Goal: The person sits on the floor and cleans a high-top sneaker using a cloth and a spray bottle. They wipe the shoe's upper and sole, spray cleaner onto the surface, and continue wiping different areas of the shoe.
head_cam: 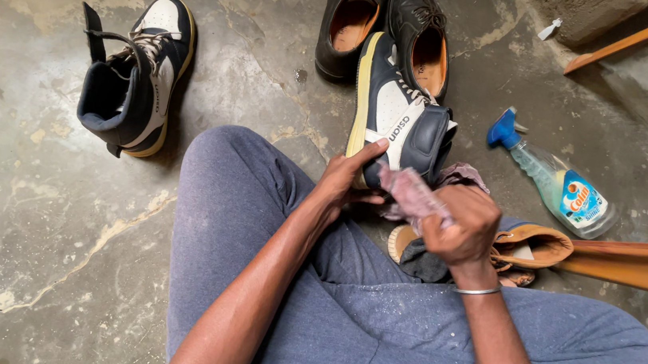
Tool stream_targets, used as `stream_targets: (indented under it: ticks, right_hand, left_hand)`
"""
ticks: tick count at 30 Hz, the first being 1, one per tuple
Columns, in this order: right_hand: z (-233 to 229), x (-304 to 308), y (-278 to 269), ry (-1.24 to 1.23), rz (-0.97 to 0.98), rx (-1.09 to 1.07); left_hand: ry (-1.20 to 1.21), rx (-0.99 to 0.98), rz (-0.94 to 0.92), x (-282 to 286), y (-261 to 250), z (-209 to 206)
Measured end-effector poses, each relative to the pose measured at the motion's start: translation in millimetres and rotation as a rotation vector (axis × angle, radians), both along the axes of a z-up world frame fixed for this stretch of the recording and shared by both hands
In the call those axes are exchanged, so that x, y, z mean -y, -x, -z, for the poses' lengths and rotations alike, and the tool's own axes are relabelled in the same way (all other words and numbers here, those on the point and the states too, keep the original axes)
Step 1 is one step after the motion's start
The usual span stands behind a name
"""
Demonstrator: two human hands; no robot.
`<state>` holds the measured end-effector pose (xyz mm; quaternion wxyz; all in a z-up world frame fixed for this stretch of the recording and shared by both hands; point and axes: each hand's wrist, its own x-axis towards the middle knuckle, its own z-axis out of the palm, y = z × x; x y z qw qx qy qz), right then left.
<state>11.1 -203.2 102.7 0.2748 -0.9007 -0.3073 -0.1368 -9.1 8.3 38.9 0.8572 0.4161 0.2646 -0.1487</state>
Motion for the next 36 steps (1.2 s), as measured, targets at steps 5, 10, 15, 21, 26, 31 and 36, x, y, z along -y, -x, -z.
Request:
stream_targets:
  ticks: [5, 10, 15, 21, 26, 31, 36]
  right_hand:
    - [12.9, 13.5, -16.6, -0.133, 0.278, -0.140]
    - [8.1, -4.6, -28.1, -0.142, 0.135, -0.281]
    - [14.9, -33.1, -32.5, -0.385, 0.081, -0.785]
    - [14.8, -33.7, -34.4, -0.502, 0.214, -1.011]
    - [16.5, -25.9, -38.3, -0.554, 0.190, -1.097]
    - [23.8, -18.7, -41.8, -0.586, 0.152, -1.127]
    - [26.6, -15.3, -42.8, -0.559, 0.132, -1.106]
  left_hand:
    - [-0.019, -0.004, -0.010, 1.3, -0.5, 0.0]
    - [-0.114, 0.030, 0.008, 4.3, -0.7, 0.2]
    - [-0.145, 0.063, -0.007, 8.3, -0.2, 3.7]
    - [-0.174, 0.061, 0.000, 9.7, -1.2, 1.7]
    - [-0.191, 0.036, 0.007, 10.2, -3.2, 0.5]
    - [-0.204, 0.043, 0.008, 10.1, -2.6, 2.3]
    - [-0.223, 0.048, 0.004, 10.5, -2.8, 3.4]
